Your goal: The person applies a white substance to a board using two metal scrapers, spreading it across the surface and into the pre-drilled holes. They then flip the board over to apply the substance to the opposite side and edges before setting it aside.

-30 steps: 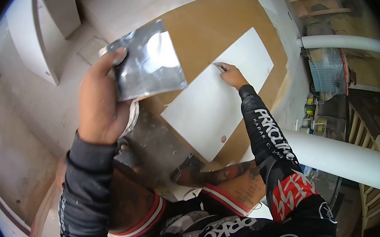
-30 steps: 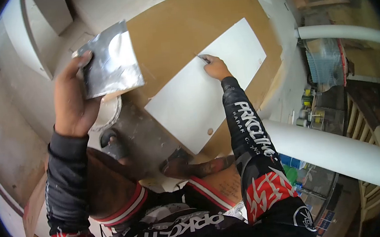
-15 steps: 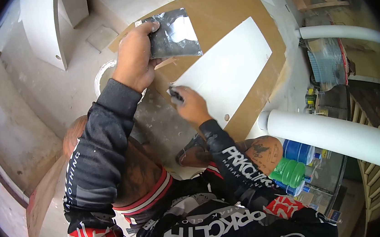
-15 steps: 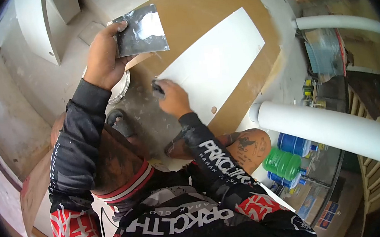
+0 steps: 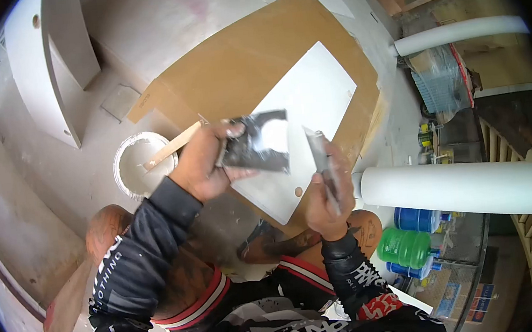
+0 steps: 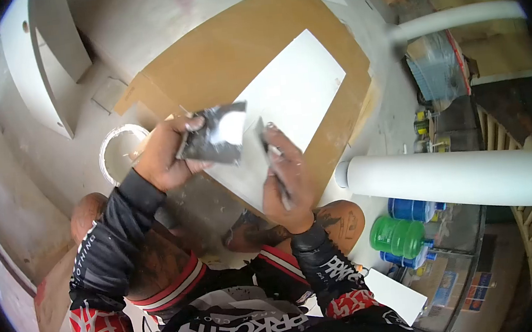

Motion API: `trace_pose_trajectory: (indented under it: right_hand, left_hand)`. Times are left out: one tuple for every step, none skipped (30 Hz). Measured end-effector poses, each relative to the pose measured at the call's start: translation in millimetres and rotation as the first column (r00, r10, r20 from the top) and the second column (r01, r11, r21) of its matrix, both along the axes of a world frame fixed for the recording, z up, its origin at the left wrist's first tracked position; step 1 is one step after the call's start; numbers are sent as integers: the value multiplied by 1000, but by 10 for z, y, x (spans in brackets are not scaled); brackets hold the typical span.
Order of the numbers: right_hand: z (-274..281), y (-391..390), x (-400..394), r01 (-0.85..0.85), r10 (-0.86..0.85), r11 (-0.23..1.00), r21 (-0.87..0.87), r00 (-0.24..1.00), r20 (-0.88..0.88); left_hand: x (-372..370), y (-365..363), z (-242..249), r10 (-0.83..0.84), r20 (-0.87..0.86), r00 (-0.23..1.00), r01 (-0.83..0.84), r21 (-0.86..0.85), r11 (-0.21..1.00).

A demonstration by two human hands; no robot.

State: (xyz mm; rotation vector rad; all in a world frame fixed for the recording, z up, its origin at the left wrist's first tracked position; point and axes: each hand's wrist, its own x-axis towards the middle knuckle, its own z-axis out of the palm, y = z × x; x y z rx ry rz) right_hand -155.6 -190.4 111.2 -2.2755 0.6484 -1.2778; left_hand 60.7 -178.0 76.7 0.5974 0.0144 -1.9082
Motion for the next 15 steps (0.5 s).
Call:
trace_pose_trajectory:
  right_hand:
    - [-21,-27,-9,9,-9,1000,-2,1000,9]
    - [-58,-46,-11,50,-50,999,-7,990,-135]
    - [-95,-74,-28,87,-89,996,-17,956,-279]
    - [-144,-174,-184,66,-21,994,90,902,-431]
    - [-221,-223,-294,74,-28,993,92,904,-427]
    - [-314,-225,-393,219,-36,884,412,912,-408]
    - [-413,-238,-482,321,-50,657,682,921,-386]
    - [-496,-285,-585,135,-326,151,979,942,-79]
    - [-344,-361,-507,139,-329,141,980,940,-86]
    - [-121,-433,-443,-168,-426,-17,986,893,145]
    - [0,-516,-410,-477,-553,-126,870,762,337]
    - [-45,-604,-458,-480,-564,-125,869,754,336]
    - [-105,-698,-511,-532,-602,-100,841,706,374]
    - [-171,-799,-579,-578,-634,-78,812,657,407]
    - [-230,-899,-650,-622,-667,-56,781,605,435]
  left_hand:
    - [-82,-10,35,-31,-27,999,30,-30,999]
    - [-104,-34,63,-42,-86,995,39,-45,998]
    - [-93,-62,95,-53,-78,996,49,-44,998]
    - [-60,-99,143,-7,-94,996,0,-77,997]
    - [-43,-139,215,37,-114,993,-49,-108,993]
    - [-94,-161,291,182,68,981,-165,-208,964]
    - [-146,-160,348,171,77,982,-152,-210,966]
    - [-201,-155,383,336,504,796,-72,-472,879]
    - [-254,-182,368,532,737,417,130,-628,768]
    - [-288,-310,146,738,587,333,305,-807,505]
    - [-313,-400,56,838,504,210,481,-799,361]
    - [-391,-432,21,842,527,116,572,-728,378]
    - [-463,-436,-8,844,536,19,651,-647,397]
    - [-482,-487,-19,839,543,23,653,-643,399]
    - [-472,-542,4,792,606,-78,667,-558,493]
